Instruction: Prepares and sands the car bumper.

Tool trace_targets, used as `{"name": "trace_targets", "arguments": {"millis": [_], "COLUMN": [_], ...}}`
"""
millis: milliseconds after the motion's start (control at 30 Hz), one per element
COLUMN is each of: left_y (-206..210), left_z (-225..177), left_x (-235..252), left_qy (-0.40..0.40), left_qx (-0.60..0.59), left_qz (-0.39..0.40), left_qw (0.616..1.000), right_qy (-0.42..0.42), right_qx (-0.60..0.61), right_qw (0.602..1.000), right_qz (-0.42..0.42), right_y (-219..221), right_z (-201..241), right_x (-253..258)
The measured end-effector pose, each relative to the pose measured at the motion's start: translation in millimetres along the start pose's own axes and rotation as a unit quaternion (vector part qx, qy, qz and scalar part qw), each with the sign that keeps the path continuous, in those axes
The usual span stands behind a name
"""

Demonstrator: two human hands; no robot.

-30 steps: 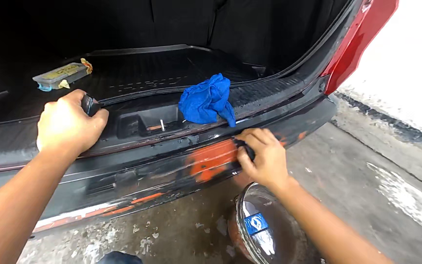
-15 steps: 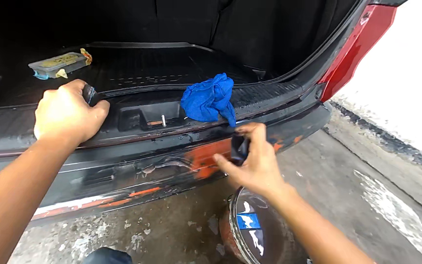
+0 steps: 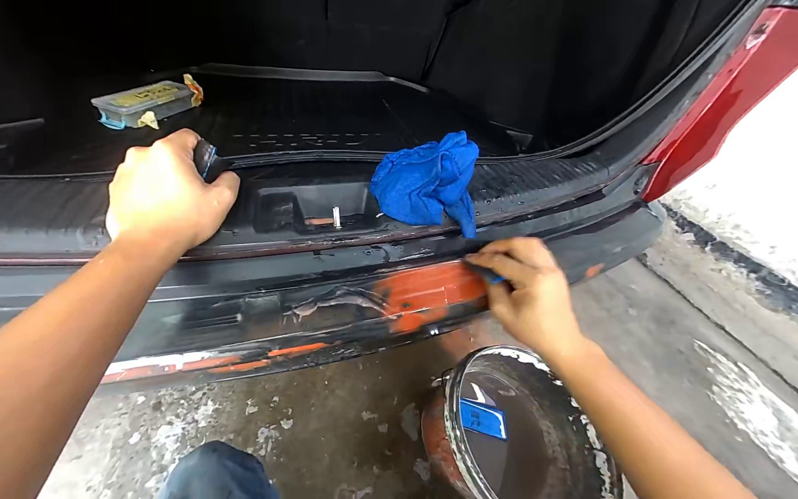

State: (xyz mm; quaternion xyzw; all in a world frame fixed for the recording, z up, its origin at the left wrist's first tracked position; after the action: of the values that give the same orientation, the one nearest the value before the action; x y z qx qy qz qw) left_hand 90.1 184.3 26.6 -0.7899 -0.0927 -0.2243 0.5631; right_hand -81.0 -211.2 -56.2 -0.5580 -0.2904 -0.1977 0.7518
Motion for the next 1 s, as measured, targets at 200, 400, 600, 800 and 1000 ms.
{"name": "trace_targets", "arguments": {"millis": [200, 400, 600, 800, 1000], "left_y": [1.3, -1.3, 0.3, -0.5, 2.3], "left_z": [2.1, -2.1, -1.9, -2.3, -0.2], "left_x": [2.4, -1.9, 1.2, -1.3, 1.7], "left_qy": [-0.01, 0.006, -0.011, 0.01, 0.005], "left_qx": [0.009, 0.003, 0.009, 0.01, 0.001], "left_qz": [0.014, -0.01, 0.006, -0.009, 0.001], "left_qw": [1.0, 1.0, 1.0, 1.0, 1.0], "right_qy": [0.08, 0.003, 0.122, -0.063, 0.066], "right_qx": [-0.005, -0.003, 0.009, 0.062, -0.005], "right_qw": [0.997, 1.0, 0.991, 0.995, 0.993], "right_qz": [0.003, 0.025, -0.05, 0.045, -0.099], "right_y": [28.3, 29.0, 28.2, 61.6, 9.0], "right_z": [83.7, 59.5, 65.3, 148.2, -12.0], "right_x": [-5.8, -5.3, 2.0, -5.3, -5.3]}}
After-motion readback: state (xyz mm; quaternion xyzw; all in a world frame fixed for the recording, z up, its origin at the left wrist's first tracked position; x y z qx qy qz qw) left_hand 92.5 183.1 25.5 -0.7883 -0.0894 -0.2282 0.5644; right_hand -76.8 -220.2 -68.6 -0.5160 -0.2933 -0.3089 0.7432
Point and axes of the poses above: each hand's wrist, its own x-axis towards the middle knuckle, its own y-axis out of the palm, z = x × y, the point moved 7 cm from there along x, towards the middle knuckle, and after that the axes turned 7 degrees about y, right-handed, at the moved point
